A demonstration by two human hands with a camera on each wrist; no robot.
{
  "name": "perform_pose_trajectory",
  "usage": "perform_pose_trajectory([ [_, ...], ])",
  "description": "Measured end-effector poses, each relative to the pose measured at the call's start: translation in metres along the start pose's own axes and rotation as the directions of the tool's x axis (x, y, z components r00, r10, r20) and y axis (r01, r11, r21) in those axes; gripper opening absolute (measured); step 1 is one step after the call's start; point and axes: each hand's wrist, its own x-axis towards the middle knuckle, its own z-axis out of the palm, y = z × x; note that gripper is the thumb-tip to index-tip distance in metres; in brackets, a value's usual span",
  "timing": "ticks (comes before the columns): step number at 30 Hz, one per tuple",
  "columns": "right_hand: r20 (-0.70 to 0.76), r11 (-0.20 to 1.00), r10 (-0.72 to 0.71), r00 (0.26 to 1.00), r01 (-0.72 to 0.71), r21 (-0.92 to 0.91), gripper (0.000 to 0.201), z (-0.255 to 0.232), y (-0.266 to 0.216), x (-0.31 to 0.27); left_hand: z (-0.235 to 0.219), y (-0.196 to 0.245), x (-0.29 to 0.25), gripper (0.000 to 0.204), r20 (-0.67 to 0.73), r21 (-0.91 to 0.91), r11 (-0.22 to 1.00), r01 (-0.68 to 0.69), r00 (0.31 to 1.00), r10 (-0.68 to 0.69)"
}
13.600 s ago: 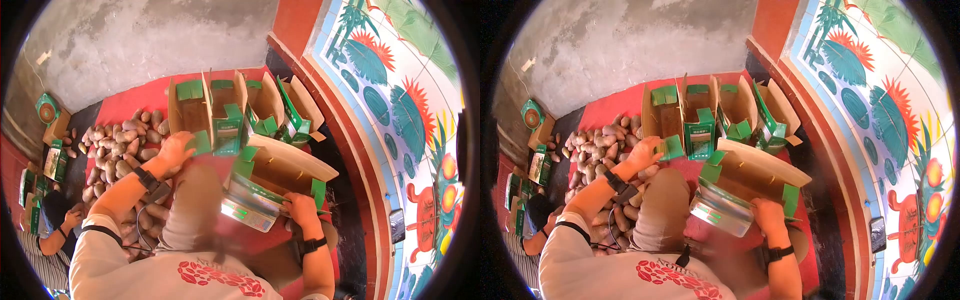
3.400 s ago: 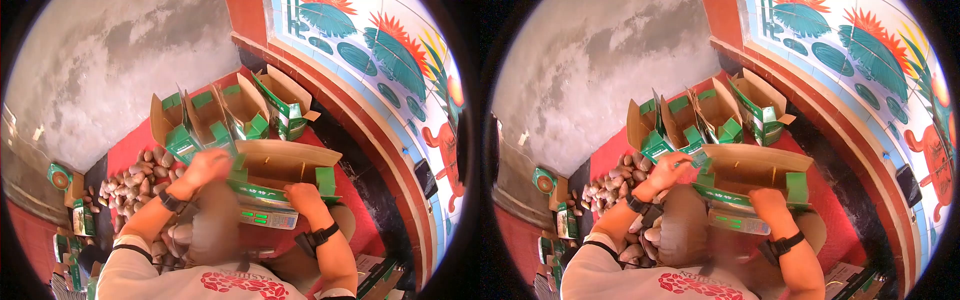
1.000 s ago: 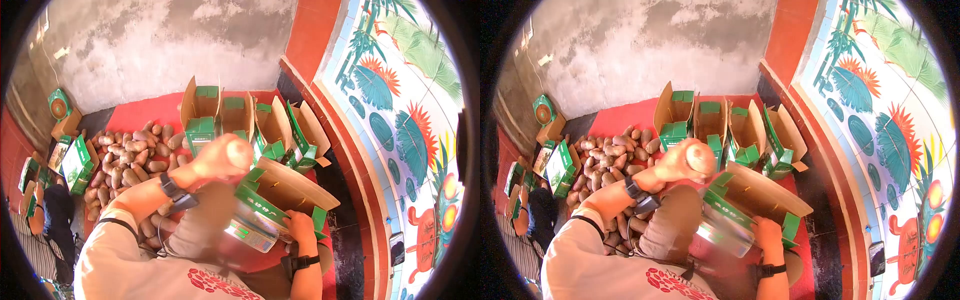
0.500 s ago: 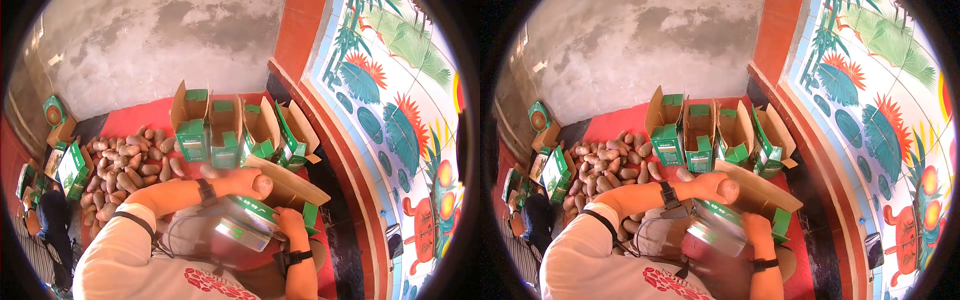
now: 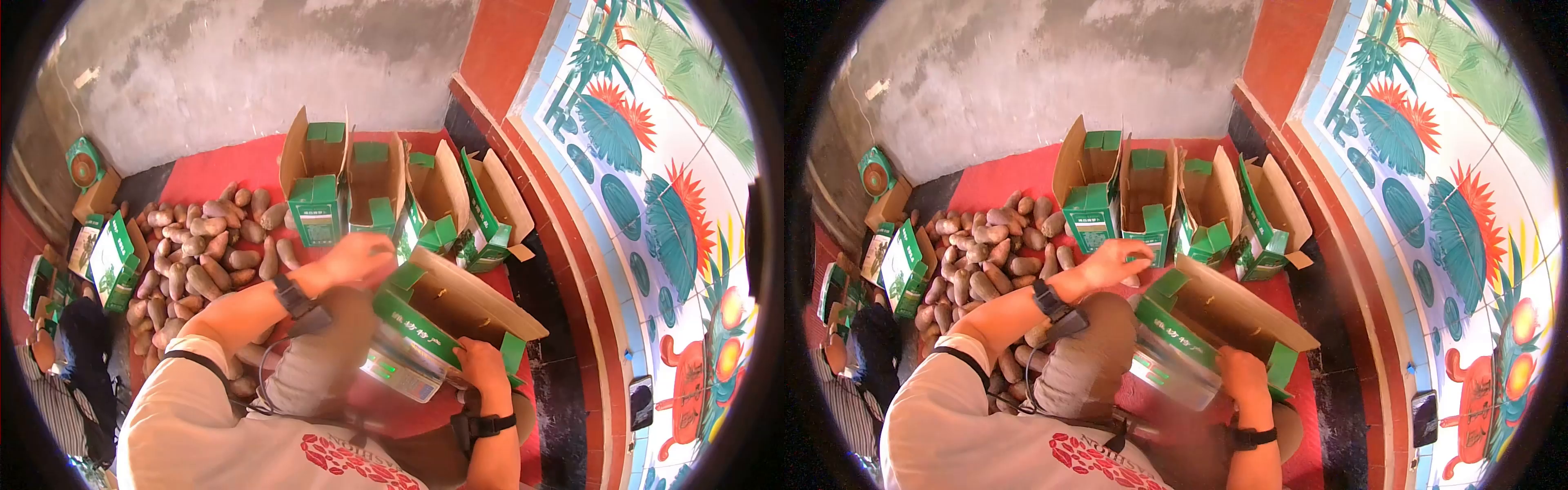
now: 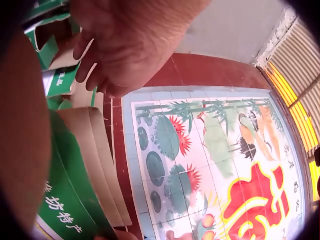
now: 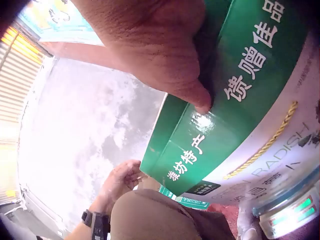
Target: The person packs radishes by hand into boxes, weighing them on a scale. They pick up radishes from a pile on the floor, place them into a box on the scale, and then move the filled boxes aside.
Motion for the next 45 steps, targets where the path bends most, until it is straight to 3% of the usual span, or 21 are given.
perform_pose_trajectory([
  [8, 0.007, 0.999, 0.026, 1.0, -0.026, 0.028, 0.016, 0.002, 0.001, 0.002, -0.026, -0.082, -0.038, 0.019, -0.073, 0.083, 0.996, 0.016, 0.997, -0.01],
  [11, -0.001, 0.998, 0.03, 1.0, -0.029, 0.049, 0.016, 0.0, -0.001, 0.002, -0.029, -0.106, -0.049, 0.019, -0.045, 0.189, 0.979, 0.083, 0.996, -0.076],
  [14, 0.004, 0.998, 0.037, 0.999, -0.037, 0.055, 0.017, -0.002, -0.003, 0.002, -0.024, -0.148, -0.058, 0.021, 0.016, 0.301, 0.924, 0.236, 0.968, -0.252],
  [17, -0.003, 0.997, 0.045, 0.999, -0.045, 0.063, 0.017, -0.004, -0.005, 0.001, -0.016, -0.175, -0.068, 0.027, 0.097, 0.36, 0.853, 0.378, 0.894, -0.437],
  [23, 0.024, 0.995, 0.074, 0.997, -0.076, 0.061, 0.016, -0.007, -0.007, 0.0, 0.034, -0.276, -0.084, 0.031, 0.289, 0.533, 0.798, 0.282, 0.825, -0.485],
  [26, 0.015, 0.992, 0.086, 0.996, -0.087, 0.094, 0.015, -0.009, -0.011, 0.002, 0.047, -0.268, -0.091, 0.042, 0.264, 0.535, 0.754, 0.38, 0.773, -0.577],
  [29, 0.014, 0.989, 0.102, 0.995, -0.103, 0.106, 0.015, -0.011, -0.014, 0.004, 0.061, -0.27, -0.096, 0.057, 0.252, 0.542, 0.74, 0.4, 0.762, -0.596],
  [32, 0.019, 0.987, 0.122, 0.992, -0.123, 0.102, 0.014, -0.011, -0.015, 0.007, 0.084, -0.299, -0.102, 0.066, 0.29, 0.549, 0.754, 0.362, 0.763, -0.577],
  [35, 0.046, 0.983, 0.153, 0.987, -0.157, 0.099, 0.014, -0.016, -0.022, 0.01, 0.094, -0.296, -0.1, 0.069, 0.333, 0.454, 0.79, 0.411, 0.745, -0.579],
  [38, 0.059, 0.98, 0.167, 0.984, -0.172, 0.097, 0.014, -0.013, -0.02, 0.01, 0.108, -0.309, -0.096, 0.073, 0.386, 0.29, 0.845, 0.45, 0.753, -0.533],
  [41, 0.068, 0.978, 0.173, 0.983, -0.179, 0.106, 0.014, -0.012, -0.017, 0.012, 0.128, -0.325, -0.1, 0.073, 0.309, 0.237, 0.859, 0.455, 0.803, -0.51],
  [45, 0.081, 0.974, 0.19, 0.978, -0.198, 0.106, 0.014, -0.013, -0.019, 0.015, 0.131, -0.312, -0.097, 0.076, 0.29, 0.27, 0.853, 0.447, 0.807, -0.514],
])
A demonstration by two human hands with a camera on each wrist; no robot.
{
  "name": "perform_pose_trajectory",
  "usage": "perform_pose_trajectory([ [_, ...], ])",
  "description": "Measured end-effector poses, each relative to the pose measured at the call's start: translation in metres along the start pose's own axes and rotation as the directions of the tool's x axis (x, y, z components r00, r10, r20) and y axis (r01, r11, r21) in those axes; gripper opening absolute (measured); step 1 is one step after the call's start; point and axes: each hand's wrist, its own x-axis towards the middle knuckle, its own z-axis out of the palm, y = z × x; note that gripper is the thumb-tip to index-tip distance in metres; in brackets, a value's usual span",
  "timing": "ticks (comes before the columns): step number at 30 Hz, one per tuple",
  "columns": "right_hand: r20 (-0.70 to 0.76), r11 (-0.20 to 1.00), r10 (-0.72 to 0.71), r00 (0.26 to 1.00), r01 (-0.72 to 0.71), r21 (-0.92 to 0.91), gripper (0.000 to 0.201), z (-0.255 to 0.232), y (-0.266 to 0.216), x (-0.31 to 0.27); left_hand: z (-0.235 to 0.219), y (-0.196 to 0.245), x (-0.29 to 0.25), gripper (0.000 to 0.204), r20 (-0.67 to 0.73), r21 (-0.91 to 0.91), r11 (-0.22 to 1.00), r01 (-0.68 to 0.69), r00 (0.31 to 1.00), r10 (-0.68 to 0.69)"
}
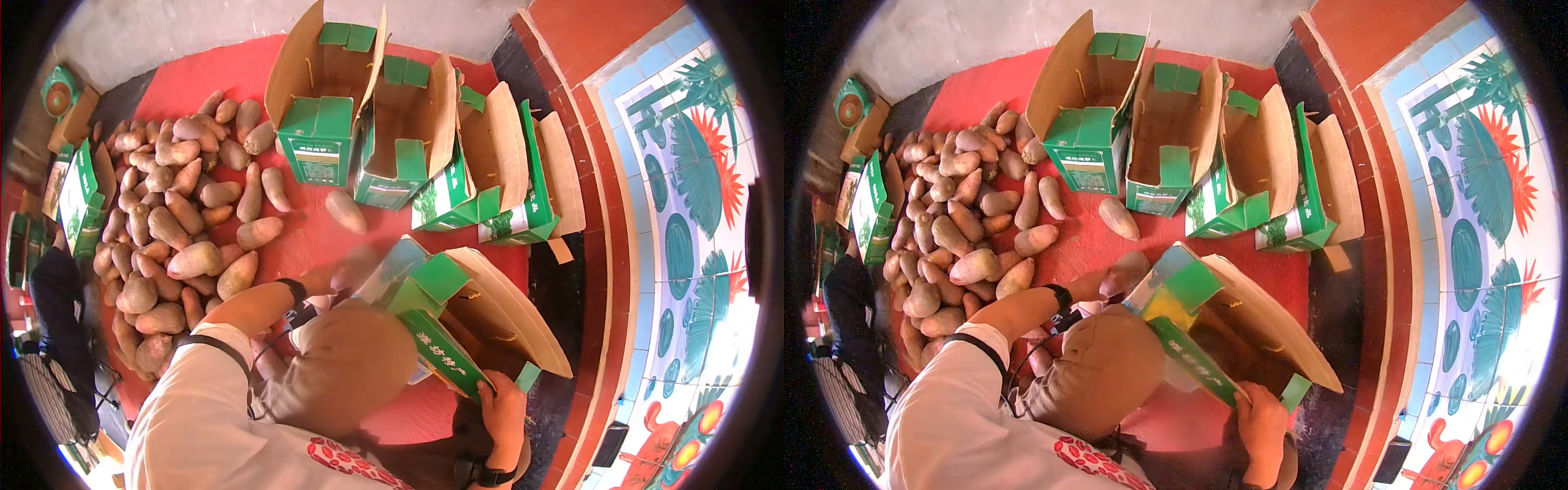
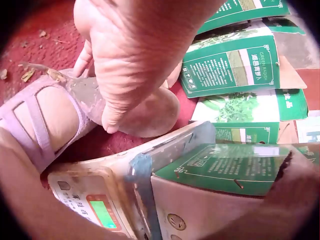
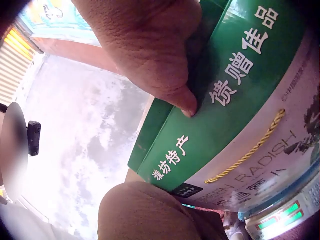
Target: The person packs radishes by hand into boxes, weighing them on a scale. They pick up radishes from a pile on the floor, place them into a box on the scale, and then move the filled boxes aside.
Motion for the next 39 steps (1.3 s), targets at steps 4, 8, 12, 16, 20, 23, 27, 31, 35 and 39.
perform_pose_trajectory([
  [4, 0.004, 1.0, 0.001, 1.0, -0.001, 0.001, 0.014, -0.001, 0.0, 0.001, 0.018, -0.02, 0.02, 0.067, 0.046, 0.046, 0.998, 0.049, 0.998, -0.051],
  [8, 0.002, 1.0, -0.003, 1.0, 0.003, 0.009, 0.014, -0.001, 0.001, 0.0, -0.02, 0.02, 0.002, 0.058, 0.183, -0.056, 0.979, 0.195, 0.966, -0.182],
  [12, -0.005, 1.0, -0.014, 1.0, 0.014, 0.012, 0.015, -0.001, 0.0, -0.002, -0.018, 0.008, 0.003, 0.066, 0.111, -0.162, 0.979, 0.125, 0.988, -0.108],
  [16, -0.031, 0.998, -0.068, 0.997, 0.068, 0.002, 0.016, 0.001, 0.004, -0.004, -0.025, 0.015, 0.002, 0.077, 0.097, -0.235, 0.952, 0.198, 0.979, -0.18],
  [20, -0.02, 0.998, -0.056, 0.998, 0.055, -0.009, 0.017, -0.002, 0.001, -0.005, -0.024, 0.02, 0.009, 0.072, 0.03, -0.141, 0.971, 0.194, 0.981, -0.192],
  [23, -0.029, 0.998, -0.069, 0.997, 0.069, 0.004, 0.017, 0.0, 0.004, -0.006, -0.029, 0.026, 0.011, 0.063, 0.034, -0.131, 0.984, 0.121, 0.992, -0.118],
  [27, -0.057, 0.995, -0.1, 0.993, 0.101, 0.004, 0.017, 0.0, 0.004, -0.008, -0.058, 0.038, -0.009, 0.061, 0.181, -0.14, 0.986, 0.091, 0.981, -0.065],
  [31, -0.071, 0.993, -0.116, 0.991, 0.117, 0.018, 0.016, 0.002, 0.008, -0.01, -0.054, 0.017, -0.005, 0.054, 0.21, -0.079, 0.98, 0.181, 0.964, -0.161],
  [35, -0.069, 0.993, -0.117, 0.991, 0.118, 0.01, 0.015, 0.004, 0.013, -0.011, -0.055, 0.027, -0.004, 0.046, 0.125, -0.222, 0.961, 0.167, 0.982, -0.142],
  [39, -0.072, 0.991, -0.133, 0.989, 0.132, -0.011, 0.013, 0.004, 0.014, -0.01, -0.083, 0.051, -0.008, 0.054, 0.121, -0.342, 0.906, 0.25, 0.968, -0.222],
])
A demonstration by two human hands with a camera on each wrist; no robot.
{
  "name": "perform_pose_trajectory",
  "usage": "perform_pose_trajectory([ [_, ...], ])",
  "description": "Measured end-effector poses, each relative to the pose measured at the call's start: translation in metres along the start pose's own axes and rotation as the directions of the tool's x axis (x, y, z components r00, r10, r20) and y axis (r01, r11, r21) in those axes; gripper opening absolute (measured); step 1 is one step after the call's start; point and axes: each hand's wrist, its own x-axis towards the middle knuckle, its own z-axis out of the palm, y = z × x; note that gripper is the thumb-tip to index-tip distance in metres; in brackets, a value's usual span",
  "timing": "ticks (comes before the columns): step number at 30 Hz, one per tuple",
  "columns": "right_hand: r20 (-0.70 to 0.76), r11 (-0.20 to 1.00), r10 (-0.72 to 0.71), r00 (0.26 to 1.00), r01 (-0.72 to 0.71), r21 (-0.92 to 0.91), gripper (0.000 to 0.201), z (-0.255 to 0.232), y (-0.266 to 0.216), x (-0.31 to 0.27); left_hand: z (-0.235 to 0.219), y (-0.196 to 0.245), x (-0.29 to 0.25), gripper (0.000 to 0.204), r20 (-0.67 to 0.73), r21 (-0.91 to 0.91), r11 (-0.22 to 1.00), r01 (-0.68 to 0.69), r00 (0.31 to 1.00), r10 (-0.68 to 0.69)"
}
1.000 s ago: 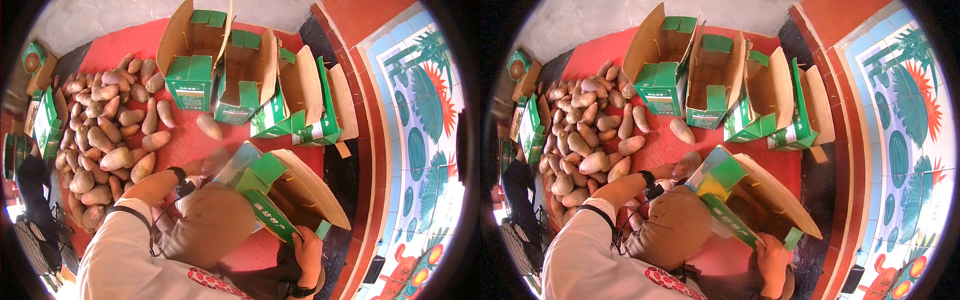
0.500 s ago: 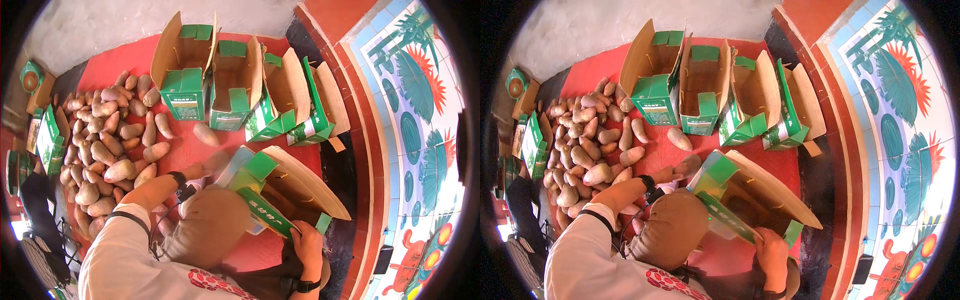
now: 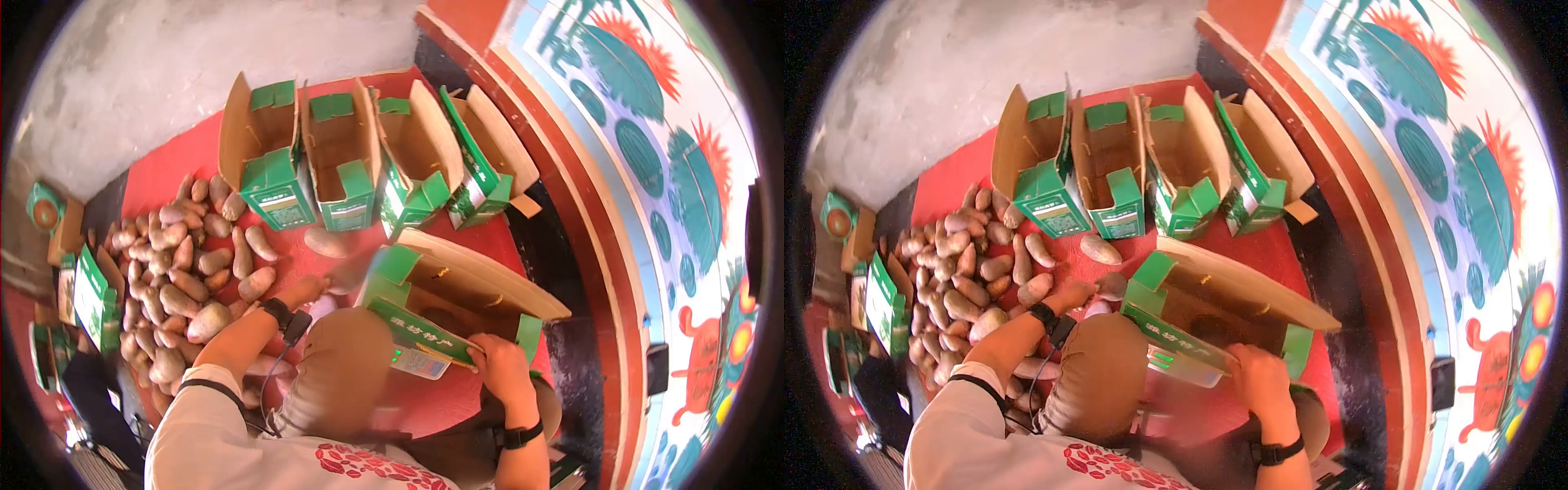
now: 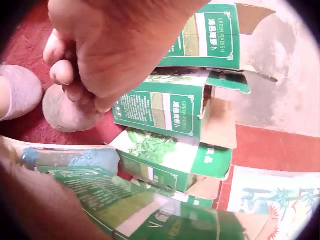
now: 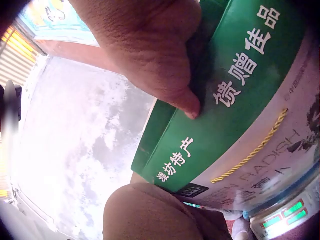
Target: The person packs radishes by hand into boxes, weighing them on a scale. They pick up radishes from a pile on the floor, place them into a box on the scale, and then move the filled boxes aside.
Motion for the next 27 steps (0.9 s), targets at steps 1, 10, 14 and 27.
perform_pose_trajectory([
  [1, -0.004, 1.0, -0.007, 1.0, 0.007, -0.006, 0.012, 0.001, 0.001, 0.0, -0.009, 0.003, -0.006, 0.051, 0.018, 0.109, 0.993, -0.045, 0.999, 0.044],
  [10, 0.0, 0.999, -0.032, 0.999, 0.032, 0.006, 0.017, 0.006, 0.008, -0.006, -0.081, 0.034, -0.09, 0.041, -0.128, 0.11, 0.978, -0.177, 0.973, 0.19],
  [14, 0.012, 0.998, -0.055, 0.998, 0.056, -0.04, 0.017, 0.006, 0.008, -0.007, -0.093, 0.109, -0.164, 0.038, -0.258, 0.11, 0.984, -0.142, 0.952, 0.166],
  [27, -0.168, 0.928, -0.273, 0.947, 0.212, -0.307, 0.009, 0.022, 0.008, 0.008, -0.065, 0.262, -0.265, 0.041, -0.338, 0.068, 0.829, -0.555, 0.769, 0.542],
])
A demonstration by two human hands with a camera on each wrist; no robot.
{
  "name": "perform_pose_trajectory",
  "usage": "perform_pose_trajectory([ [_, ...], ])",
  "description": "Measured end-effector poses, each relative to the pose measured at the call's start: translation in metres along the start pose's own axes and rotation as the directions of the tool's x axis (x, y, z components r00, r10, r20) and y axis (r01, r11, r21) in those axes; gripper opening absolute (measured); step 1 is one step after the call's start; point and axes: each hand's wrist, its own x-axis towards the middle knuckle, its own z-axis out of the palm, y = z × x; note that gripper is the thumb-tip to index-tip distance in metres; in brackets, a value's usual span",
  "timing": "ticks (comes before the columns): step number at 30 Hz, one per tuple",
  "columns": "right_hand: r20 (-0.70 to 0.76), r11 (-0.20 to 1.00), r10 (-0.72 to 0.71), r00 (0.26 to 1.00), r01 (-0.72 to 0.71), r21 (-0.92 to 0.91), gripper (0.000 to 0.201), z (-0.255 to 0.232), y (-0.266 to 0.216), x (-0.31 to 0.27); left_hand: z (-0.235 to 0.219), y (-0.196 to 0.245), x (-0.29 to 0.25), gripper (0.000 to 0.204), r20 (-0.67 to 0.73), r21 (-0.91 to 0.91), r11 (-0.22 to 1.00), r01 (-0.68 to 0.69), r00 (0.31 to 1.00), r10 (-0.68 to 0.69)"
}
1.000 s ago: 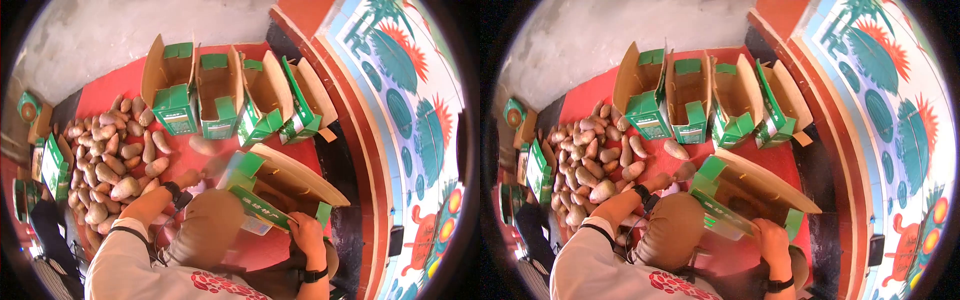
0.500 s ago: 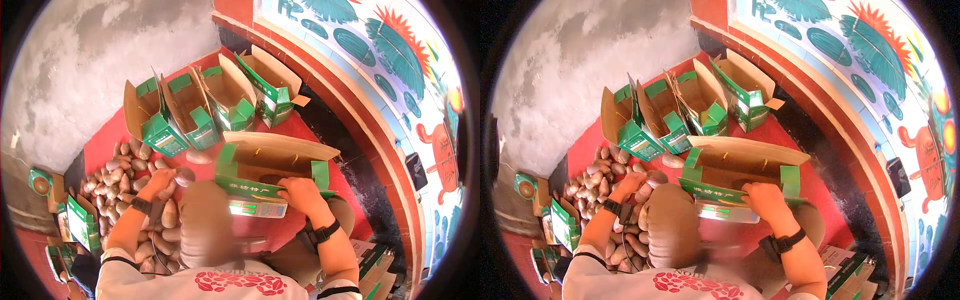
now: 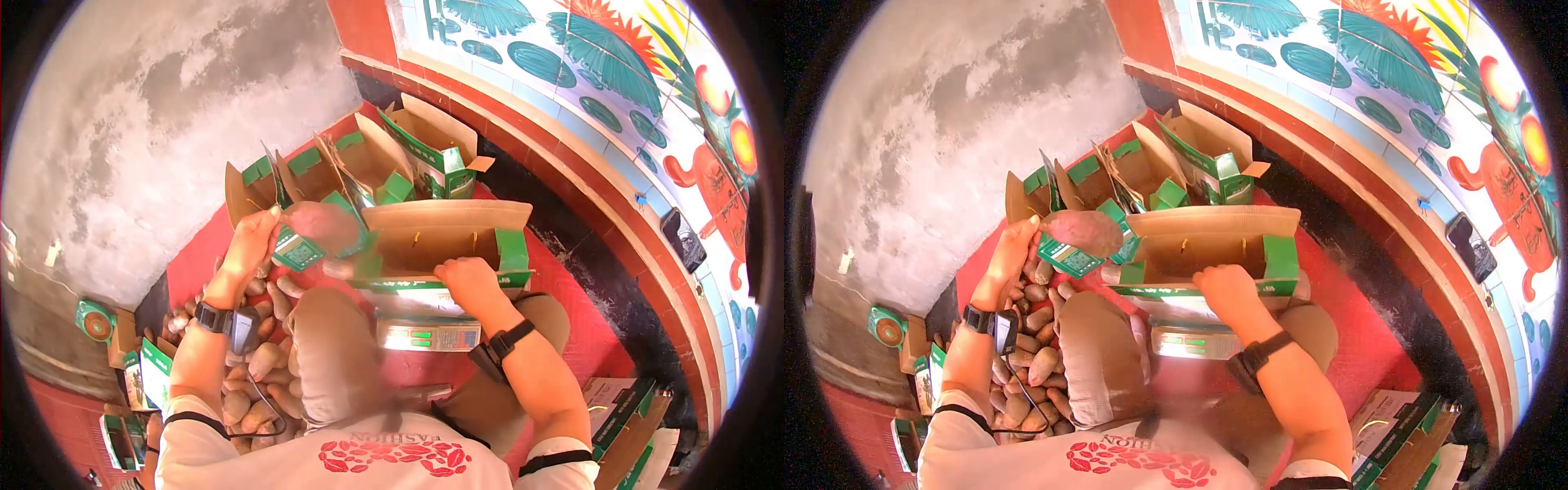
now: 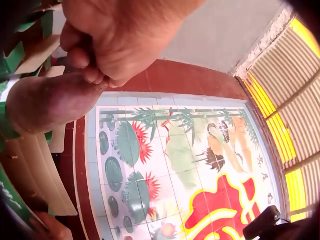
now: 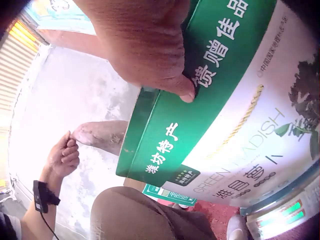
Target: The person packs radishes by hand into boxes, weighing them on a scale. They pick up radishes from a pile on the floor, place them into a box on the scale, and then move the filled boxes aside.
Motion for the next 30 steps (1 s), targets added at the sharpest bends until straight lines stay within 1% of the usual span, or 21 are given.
perform_pose_trajectory([
  [2, -0.065, 1.0, -0.025, 0.998, 0.024, -0.019, 0.008, 0.002, -0.001, 0.002, 0.013, 0.011, -0.003, 0.041, 0.01, -0.039, 0.999, -0.03, 0.999, 0.031],
  [5, -0.112, 0.994, -0.093, 0.989, 0.086, -0.073, 0.005, 0.007, 0.0, 0.002, 0.026, 0.025, -0.009, 0.04, 0.083, -0.03, 0.999, -0.017, 0.996, 0.019],
  [9, -0.137, 0.981, -0.153, 0.979, 0.133, -0.145, 0.003, 0.009, -0.001, -0.001, 0.033, 0.027, -0.008, 0.039, 0.161, 0.065, 0.997, -0.04, 0.987, 0.029],
  [13, -0.169, 0.981, -0.155, 0.973, 0.131, -0.143, 0.003, 0.016, -0.003, 0.001, 0.042, 0.03, -0.008, 0.043, 0.206, 0.132, 0.988, -0.078, 0.977, 0.049],
  [15, -0.181, 0.982, -0.156, 0.971, 0.132, -0.135, 0.003, 0.018, -0.005, 0.001, 0.051, 0.036, -0.008, 0.044, 0.227, 0.149, 0.98, -0.135, 0.969, 0.099],
  [16, -0.189, 0.986, -0.13, 0.973, 0.106, -0.132, 0.003, 0.019, -0.006, 0.001, 0.056, 0.039, -0.008, 0.044, 0.239, 0.157, 0.974, -0.161, 0.964, 0.121],
  [17, -0.194, 0.988, -0.104, 0.975, 0.08, -0.128, 0.003, 0.021, -0.008, 0.0, 0.06, 0.039, -0.006, 0.043, 0.248, 0.157, 0.976, -0.149, 0.963, 0.107],
  [20, -0.2, 0.995, 0.011, 0.98, -0.032, -0.1, 0.003, 0.021, -0.016, -0.001, 0.08, 0.029, 0.003, 0.043, 0.263, 0.186, 0.957, -0.221, 0.95, 0.168],
  [21, -0.2, 0.993, 0.054, 0.978, -0.073, -0.091, 0.003, 0.02, -0.017, -0.001, 0.086, 0.021, 0.009, 0.042, 0.317, 0.209, 0.902, -0.377, 0.899, 0.302],
  [22, -0.191, 0.993, 0.062, 0.98, -0.08, -0.087, 0.003, 0.02, -0.018, -0.001, 0.092, 0.013, 0.014, 0.042, 0.364, 0.219, 0.823, -0.524, 0.827, 0.429],
  [24, -0.175, 0.993, 0.07, 0.982, -0.084, -0.08, 0.003, 0.023, -0.019, 0.0, 0.111, 0.002, 0.02, 0.041, 0.379, 0.23, 0.868, -0.44, 0.862, 0.337],
  [27, -0.162, 0.999, -0.023, 0.987, 0.015, -0.05, 0.004, 0.019, -0.014, 0.001, 0.136, -0.008, 0.024, 0.04, 0.383, 0.288, 0.912, -0.291, 0.908, 0.168],
  [30, -0.142, 1.0, -0.002, 0.99, 0.0, -0.013, 0.004, 0.019, -0.013, 0.003, 0.157, -0.034, 0.03, 0.038, 0.47, 0.38, 0.817, -0.434, 0.851, 0.234],
])
